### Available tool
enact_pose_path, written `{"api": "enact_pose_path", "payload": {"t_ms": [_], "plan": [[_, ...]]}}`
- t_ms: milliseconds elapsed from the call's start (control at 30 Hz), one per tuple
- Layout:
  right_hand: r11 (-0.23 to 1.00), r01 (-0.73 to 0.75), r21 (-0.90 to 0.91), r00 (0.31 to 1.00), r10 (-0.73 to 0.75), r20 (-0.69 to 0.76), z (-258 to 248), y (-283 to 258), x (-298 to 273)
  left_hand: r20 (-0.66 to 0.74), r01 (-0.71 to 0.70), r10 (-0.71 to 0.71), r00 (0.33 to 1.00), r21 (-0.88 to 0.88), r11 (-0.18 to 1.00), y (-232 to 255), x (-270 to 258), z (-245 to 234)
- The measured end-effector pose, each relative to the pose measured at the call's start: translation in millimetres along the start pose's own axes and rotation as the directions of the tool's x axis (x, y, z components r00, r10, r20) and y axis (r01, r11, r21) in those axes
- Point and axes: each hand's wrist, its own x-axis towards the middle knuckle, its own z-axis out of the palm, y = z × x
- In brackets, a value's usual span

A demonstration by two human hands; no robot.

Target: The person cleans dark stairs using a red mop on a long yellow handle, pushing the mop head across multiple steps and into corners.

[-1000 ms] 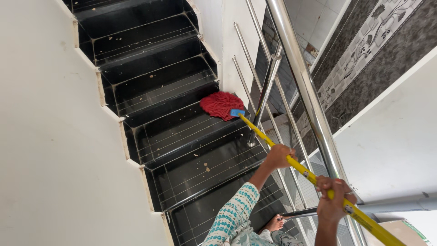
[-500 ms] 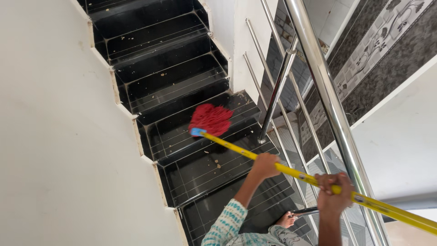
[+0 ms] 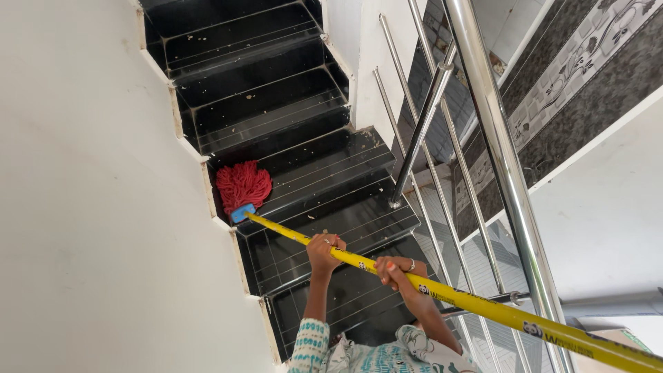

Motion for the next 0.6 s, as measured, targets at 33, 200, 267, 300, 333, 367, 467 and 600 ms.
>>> {"api": "enact_pose_path", "payload": {"t_ms": [33,200,267,300,333,367,467,600], "plan": [[1.000,-0.003,0.000,1.000,0.003,-0.001,-2.2,-8.6,1.0,0.001,0.003,-0.003,1.000,0.000,1.000,3.2,-0.6,4.6],[0.986,0.054,-0.158,0.994,-0.068,-0.085,-39.0,-27.8,-5.6,-0.026,-0.134,0.132,0.991,-0.175,0.975,32.0,18.0,55.7],[0.982,0.064,-0.180,0.989,-0.087,-0.123,-59.3,-23.3,-15.4,-0.003,-0.159,0.162,0.987,-0.226,0.961,42.0,26.3,88.7],[0.977,0.077,-0.197,0.981,-0.110,-0.160,-69.9,-19.0,-20.7,0.020,-0.148,0.160,0.987,-0.281,0.948,46.7,28.3,105.7],[0.977,0.081,-0.199,0.980,-0.114,-0.161,-81.3,-15.8,-28.6,0.042,-0.135,0.158,0.987,-0.334,0.933,51.7,29.3,123.0],[0.966,0.004,-0.260,0.950,-0.085,-0.300,-92.4,-13.1,-37.7,0.116,-0.151,0.208,0.971,-0.376,0.914,56.6,28.8,138.7],[0.935,-0.061,-0.350,0.832,-0.146,-0.535,-128.7,-6.9,-50.9,0.270,-0.151,0.311,0.912,-0.482,0.863,78.9,30.9,192.8],[0.937,0.054,-0.345,0.762,-0.262,-0.593,-158.8,-18.8,-74.7,0.409,-0.101,0.396,0.822,-0.580,0.808,121.4,32.9,242.5]]}}
